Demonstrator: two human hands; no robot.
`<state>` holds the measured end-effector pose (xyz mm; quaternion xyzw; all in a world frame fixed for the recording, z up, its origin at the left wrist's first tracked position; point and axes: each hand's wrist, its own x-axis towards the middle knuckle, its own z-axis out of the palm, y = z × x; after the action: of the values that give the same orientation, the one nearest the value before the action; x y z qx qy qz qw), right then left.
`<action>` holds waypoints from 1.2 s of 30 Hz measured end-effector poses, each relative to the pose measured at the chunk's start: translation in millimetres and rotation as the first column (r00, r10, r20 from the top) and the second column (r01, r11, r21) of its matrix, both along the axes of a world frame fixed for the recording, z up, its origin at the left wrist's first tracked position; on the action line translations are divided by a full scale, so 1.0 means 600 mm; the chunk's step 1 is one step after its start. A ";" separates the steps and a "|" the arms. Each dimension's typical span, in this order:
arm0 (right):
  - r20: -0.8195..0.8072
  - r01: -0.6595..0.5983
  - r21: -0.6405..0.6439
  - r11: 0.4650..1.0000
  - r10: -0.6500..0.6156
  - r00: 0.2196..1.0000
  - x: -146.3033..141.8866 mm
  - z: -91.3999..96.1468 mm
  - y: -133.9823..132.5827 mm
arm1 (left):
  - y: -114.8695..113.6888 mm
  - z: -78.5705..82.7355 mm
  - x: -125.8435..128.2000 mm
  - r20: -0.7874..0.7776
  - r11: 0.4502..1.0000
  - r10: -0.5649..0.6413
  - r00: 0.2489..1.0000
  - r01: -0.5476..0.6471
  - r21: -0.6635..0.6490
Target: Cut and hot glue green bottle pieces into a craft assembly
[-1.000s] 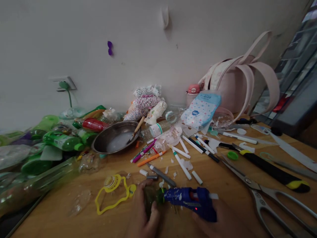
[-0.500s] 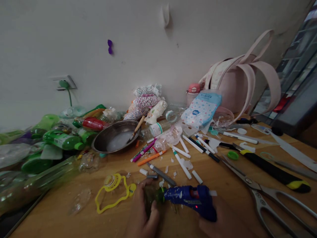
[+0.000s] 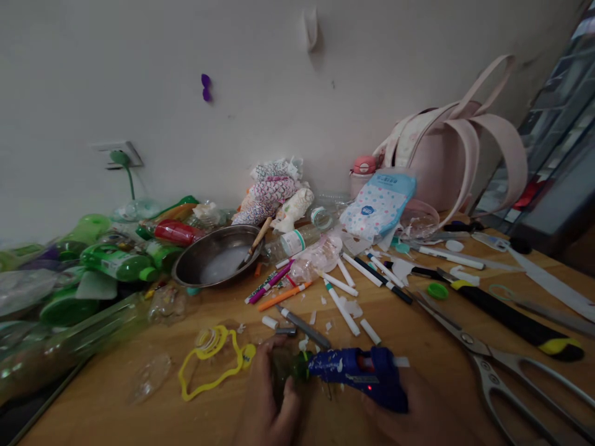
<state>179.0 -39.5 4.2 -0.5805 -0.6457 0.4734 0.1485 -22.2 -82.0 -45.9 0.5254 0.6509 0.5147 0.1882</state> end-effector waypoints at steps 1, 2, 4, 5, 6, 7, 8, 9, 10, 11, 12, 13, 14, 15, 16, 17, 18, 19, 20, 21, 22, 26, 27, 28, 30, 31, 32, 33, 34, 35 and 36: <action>-0.010 0.001 -0.002 1.000 -0.001 1.000 0.000 0.002 0.000 | -0.001 0.003 -0.003 0.002 1.000 -0.013 1.000 0.013 -0.017; -0.023 -0.002 -0.003 1.000 0.002 1.000 -0.001 0.004 0.001 | -0.003 0.007 -0.007 0.000 0.999 -0.035 0.999 0.035 -0.042; -0.057 -0.003 0.004 1.000 0.003 0.998 -0.003 0.009 0.002 | -0.005 0.011 -0.016 -0.014 0.991 -0.093 0.996 0.092 -0.095; -0.057 0.002 0.007 1.000 -0.002 0.998 -0.003 0.011 0.002 | -0.006 0.012 -0.020 -0.025 0.987 -0.116 0.993 0.113 -0.111; -0.039 0.009 0.010 1.000 -0.009 0.999 -0.004 0.013 0.003 | -0.007 0.012 -0.023 -0.035 0.986 -0.129 0.991 0.124 -0.116; -0.011 0.015 0.012 1.000 -0.015 1.000 -0.005 0.014 0.003 | -0.007 0.010 -0.025 -0.045 0.986 -0.131 0.990 0.125 -0.109; 0.013 0.017 0.015 1.000 -0.018 1.000 -0.005 0.014 0.004 | -0.008 0.008 -0.027 -0.051 0.988 -0.125 0.991 0.119 -0.096; 0.029 0.016 0.015 1.000 -0.017 0.999 -0.006 0.014 0.004 | -0.008 0.006 -0.028 -0.054 0.989 -0.125 0.991 0.120 -0.089; 0.033 0.012 0.015 1.000 -0.012 0.999 -0.006 0.014 0.004 | -0.008 0.004 -0.028 -0.055 0.989 -0.125 0.991 0.120 -0.081; 0.024 0.006 0.014 1.000 -0.007 1.000 -0.006 0.013 0.004 | -0.008 0.002 -0.028 -0.054 0.989 -0.125 0.991 0.121 -0.080; 0.014 -0.002 0.014 1.000 0.002 1.000 -0.006 0.012 0.005 | -0.007 0.002 -0.028 -0.053 0.989 -0.127 0.990 0.122 -0.084; 0.010 -0.011 0.014 1.000 0.011 1.000 -0.007 0.013 0.005 | -0.007 0.002 -0.028 -0.054 0.989 -0.126 0.991 0.121 -0.088; 0.013 -0.017 0.018 1.000 0.017 1.000 -0.007 0.014 0.004 | -0.007 0.003 -0.027 -0.056 0.988 -0.127 0.990 0.121 -0.091; 0.017 -0.022 0.023 0.999 0.022 1.000 -0.007 0.016 0.004 | -0.007 0.004 -0.027 -0.059 0.988 -0.126 0.990 0.120 -0.092; 0.017 -0.028 0.024 0.999 0.028 0.999 -0.007 0.018 0.003 | -0.006 0.005 -0.026 -0.063 0.989 -0.125 0.990 0.119 -0.091; 0.013 -0.033 0.021 0.999 0.032 0.999 -0.006 0.021 0.003 | -0.006 0.006 -0.026 -0.067 0.988 -0.130 0.989 0.123 -0.091; 0.003 -0.031 0.016 0.999 0.031 1.000 -0.006 0.024 0.003 | -0.006 0.006 -0.026 -0.071 0.988 -0.132 0.989 0.125 -0.089; -0.009 -0.027 0.008 1.000 0.027 1.000 -0.006 0.026 0.002 | -0.005 0.006 -0.025 -0.074 0.988 -0.133 0.988 0.126 -0.088; -0.017 -0.022 -0.001 1.000 0.022 1.000 -0.006 0.028 0.002 | -0.005 0.005 -0.025 -0.075 0.989 -0.127 0.989 0.121 -0.084; -0.019 -0.018 -0.009 1.000 0.017 1.000 -0.006 0.027 0.002 | -0.005 0.004 -0.024 -0.074 0.991 -0.114 0.991 0.109 -0.075; -0.017 -0.016 -0.011 1.000 0.016 1.000 -0.006 0.026 0.002 | -0.006 0.004 -0.024 -0.073 0.993 -0.106 0.992 0.101 -0.068; 0.035 0.003 -0.015 1.000 -0.002 0.999 -0.005 0.013 0.004 | -0.007 0.007 -0.026 -0.065 0.987 -0.134 0.989 0.127 -0.102; 0.051 0.018 -0.013 1.000 -0.017 0.999 -0.005 0.011 0.004 | -0.007 0.008 -0.027 -0.066 0.983 -0.148 0.987 0.140 -0.114; 0.060 0.028 -0.016 0.999 -0.027 0.998 -0.005 0.010 0.005 | -0.007 0.009 -0.028 -0.071 0.983 -0.154 0.986 0.145 -0.116; 0.047 0.008 -0.032 0.999 -0.007 0.999 -0.006 0.010 0.006 | -0.007 0.011 -0.029 -0.082 0.984 -0.154 0.985 0.145 -0.104; 0.034 -0.013 -0.035 0.999 0.014 0.999 -0.007 0.011 0.006 | -0.006 0.012 -0.029 -0.085 0.984 -0.154 0.984 0.145 -0.101; 0.033 -0.021 -0.037 0.999 0.023 0.999 -0.007 0.011 0.007 | -0.006 0.013 -0.028 -0.083 0.984 -0.156 0.984 0.147 -0.105; 0.045 -0.014 -0.039 0.999 0.015 0.999 -0.008 0.010 0.008 | -0.006 0.015 -0.027 -0.079 0.984 -0.155 0.985 0.146 -0.106; 0.061 0.001 -0.034 0.999 0.002 0.998 -0.007 0.008 0.008 | -0.006 0.016 -0.025 -0.071 0.985 -0.147 0.987 0.140 -0.104; 0.074 0.010 -0.023 1.000 -0.008 0.997 -0.007 0.007 0.008 | -0.006 0.017 -0.024 -0.059 0.987 -0.132 0.989 0.126 -0.097; 0.081 0.011 -0.014 1.000 -0.009 0.997 -0.006 0.005 0.008 | -0.006 0.017 -0.024 -0.051 0.989 -0.120 0.991 0.116 -0.088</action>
<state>175.5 -34.6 7.2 -0.6035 -0.6449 0.4532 0.1205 -36.3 -85.3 -35.7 0.5686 0.6450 0.4596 0.2222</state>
